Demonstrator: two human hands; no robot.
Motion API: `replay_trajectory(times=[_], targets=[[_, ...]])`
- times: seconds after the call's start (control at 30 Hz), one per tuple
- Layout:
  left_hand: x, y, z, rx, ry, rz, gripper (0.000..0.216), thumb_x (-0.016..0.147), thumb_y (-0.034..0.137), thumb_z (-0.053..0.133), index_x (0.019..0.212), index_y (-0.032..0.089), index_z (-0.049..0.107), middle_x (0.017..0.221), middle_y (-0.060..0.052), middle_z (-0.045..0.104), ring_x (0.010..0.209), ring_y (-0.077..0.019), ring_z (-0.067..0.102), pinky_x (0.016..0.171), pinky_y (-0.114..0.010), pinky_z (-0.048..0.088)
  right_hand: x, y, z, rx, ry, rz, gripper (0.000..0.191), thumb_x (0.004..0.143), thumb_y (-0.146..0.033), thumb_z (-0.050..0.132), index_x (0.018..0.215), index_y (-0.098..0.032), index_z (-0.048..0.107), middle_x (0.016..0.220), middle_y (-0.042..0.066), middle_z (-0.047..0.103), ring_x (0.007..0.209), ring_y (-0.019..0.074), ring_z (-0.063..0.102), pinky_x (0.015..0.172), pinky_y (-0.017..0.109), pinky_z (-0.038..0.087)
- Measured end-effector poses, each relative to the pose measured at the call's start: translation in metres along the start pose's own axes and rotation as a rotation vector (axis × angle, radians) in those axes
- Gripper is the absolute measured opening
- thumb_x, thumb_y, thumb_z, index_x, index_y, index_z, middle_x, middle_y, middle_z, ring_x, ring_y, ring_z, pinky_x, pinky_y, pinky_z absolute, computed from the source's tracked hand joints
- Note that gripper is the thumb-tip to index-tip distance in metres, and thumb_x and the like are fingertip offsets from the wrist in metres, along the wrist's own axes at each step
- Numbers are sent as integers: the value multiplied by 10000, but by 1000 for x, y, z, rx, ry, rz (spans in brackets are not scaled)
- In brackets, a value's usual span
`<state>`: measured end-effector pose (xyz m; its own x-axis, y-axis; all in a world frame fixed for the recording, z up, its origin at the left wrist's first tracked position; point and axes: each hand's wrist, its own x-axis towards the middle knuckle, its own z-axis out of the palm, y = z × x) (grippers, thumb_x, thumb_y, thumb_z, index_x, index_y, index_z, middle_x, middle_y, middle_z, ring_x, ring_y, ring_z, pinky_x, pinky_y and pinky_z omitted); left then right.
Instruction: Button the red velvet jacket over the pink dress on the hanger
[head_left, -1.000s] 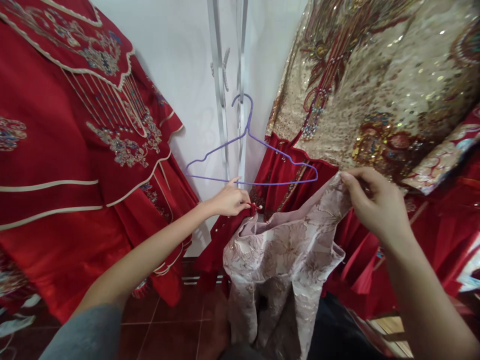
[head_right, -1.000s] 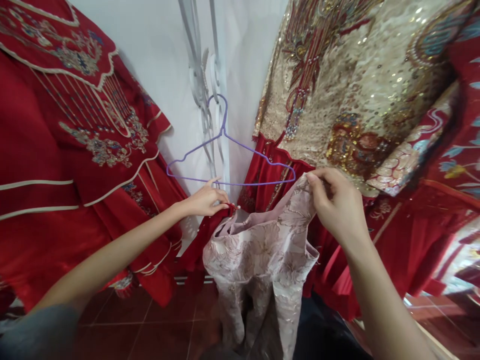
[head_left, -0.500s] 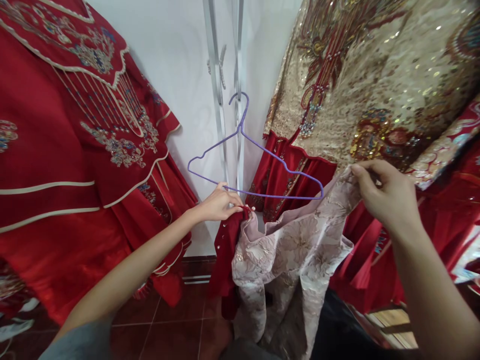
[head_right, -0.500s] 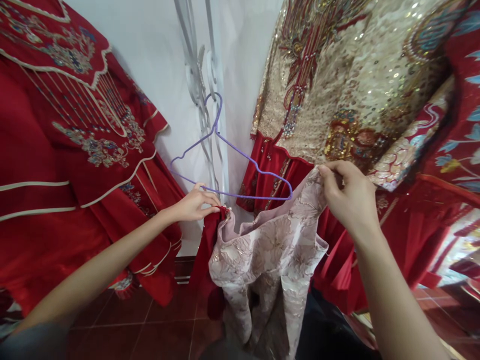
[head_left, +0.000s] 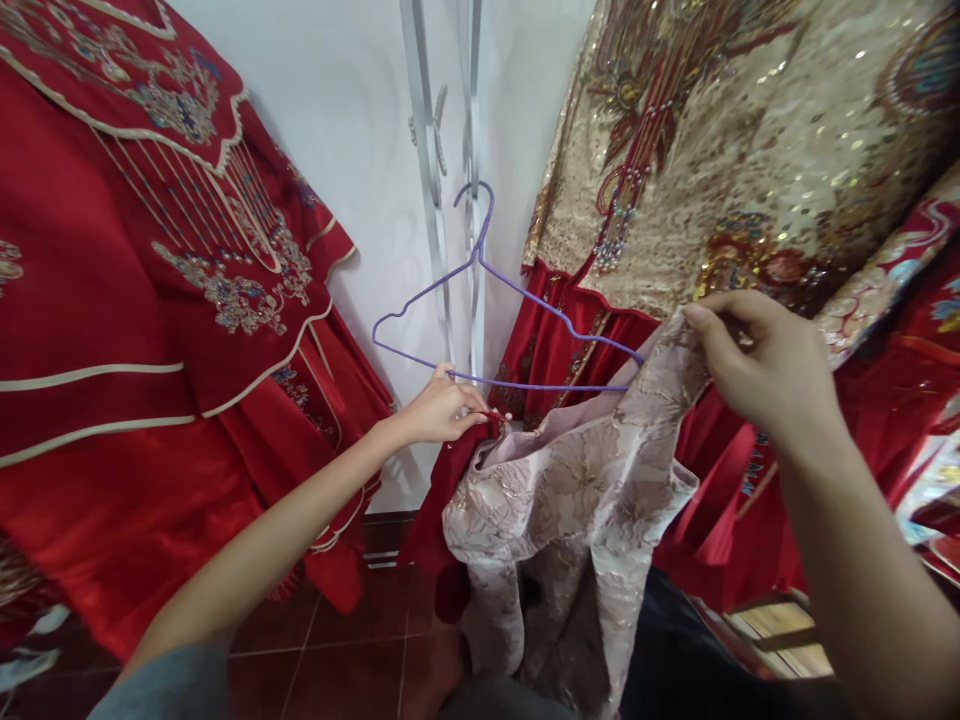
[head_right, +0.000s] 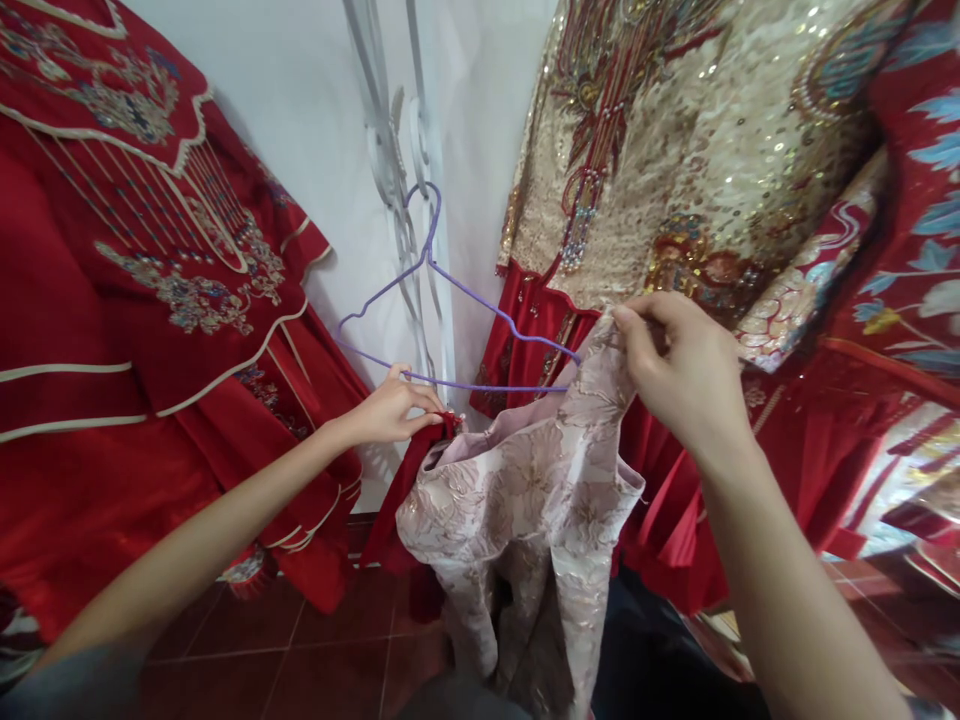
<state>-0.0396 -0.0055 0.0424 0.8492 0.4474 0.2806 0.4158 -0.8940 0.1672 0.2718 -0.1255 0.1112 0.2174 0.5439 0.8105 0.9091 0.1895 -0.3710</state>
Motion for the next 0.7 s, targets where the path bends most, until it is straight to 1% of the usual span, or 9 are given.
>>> replay_trajectory(times=[0.07, 0.13, 0.23, 0.33, 0.4, 0.47, 0.53, 0.63, 0.7], targets=[[3, 7, 3, -5, -10, 10, 186, 886, 287, 542, 868, 237, 720, 1010, -9, 745, 892, -178, 658, 993, -444, 176, 7, -10, 7, -6, -16, -53, 181, 856, -312, 538, 832, -185, 665, 846, 62, 695, 740, 176, 612, 687, 280, 438], [7, 14, 6, -23, -13, 26, 191, 891, 309, 547, 873, 233, 721, 1006, -10, 746, 895, -175, 660, 983, -436, 185, 15, -22, 17, -1, -41, -141, 183, 865, -308, 532, 831, -190, 667, 864, 60, 691, 788, 193, 619, 722, 296, 444], [12, 21, 11, -78, -1, 43, 202, 901, 350, 550, 913, 237, 717, 1018, -6, 744, 923, -176, 658, 971, -431, 193, 25, -33, 37, 11, -74, -215, 204, 890, -326, 503, 845, -205, 661, 897, 66, 678, 867, 225, 617, 778, 326, 443], [13, 23, 10, -156, 45, 16, 206, 899, 367, 561, 914, 232, 715, 1023, -8, 741, 947, -190, 658, 977, -439, 194, 28, -28, 62, 36, -109, -129, 215, 919, -356, 468, 890, -226, 637, 851, 59, 675, 801, 228, 622, 742, 321, 434], [12, 22, 7, -206, 94, -15, 198, 890, 360, 576, 898, 221, 717, 1016, -18, 742, 949, -197, 660, 989, -445, 204, 25, -20, 80, 74, -161, -67, 215, 938, -367, 438, 925, -238, 608, 814, 46, 671, 737, 220, 619, 702, 308, 423], [8, 22, 1, -239, 134, -41, 185, 881, 346, 587, 879, 214, 717, 1014, -24, 742, 943, -190, 663, 1009, -447, 218, 19, -13, 94, 123, -218, -54, 221, 956, -371, 399, 948, -241, 578, 806, 38, 665, 702, 209, 611, 677, 295, 412], [3, 20, -7, -245, 157, -48, 170, 870, 336, 596, 858, 216, 716, 1012, -18, 743, 940, -177, 663, 1052, -455, 210, 13, -9, 103, 159, -249, -77, 240, 970, -372, 363, 960, -233, 558, 812, 40, 660, 694, 198, 604, 666, 283, 406], [-14, 11, -27, -215, 214, -94, 187, 858, 359, 594, 826, 224, 719, 987, -6, 747, 929, -167, 668, 1130, -478, 152, 11, -4, 105, 160, -219, -92, 280, 968, -409, 359, 934, -220, 563, 784, 40, 657, 688, 189, 595, 655, 272, 398], [-32, -3, -42, -190, 293, -200, 232, 848, 404, 584, 794, 225, 721, 963, -4, 748, 899, -169, 673, 1153, -494, 152, 16, 0, 101, 144, -176, -89, 305, 950, -448, 393, 885, -219, 583, 749, 33, 654, 683, 188, 591, 656, 272, 398]])
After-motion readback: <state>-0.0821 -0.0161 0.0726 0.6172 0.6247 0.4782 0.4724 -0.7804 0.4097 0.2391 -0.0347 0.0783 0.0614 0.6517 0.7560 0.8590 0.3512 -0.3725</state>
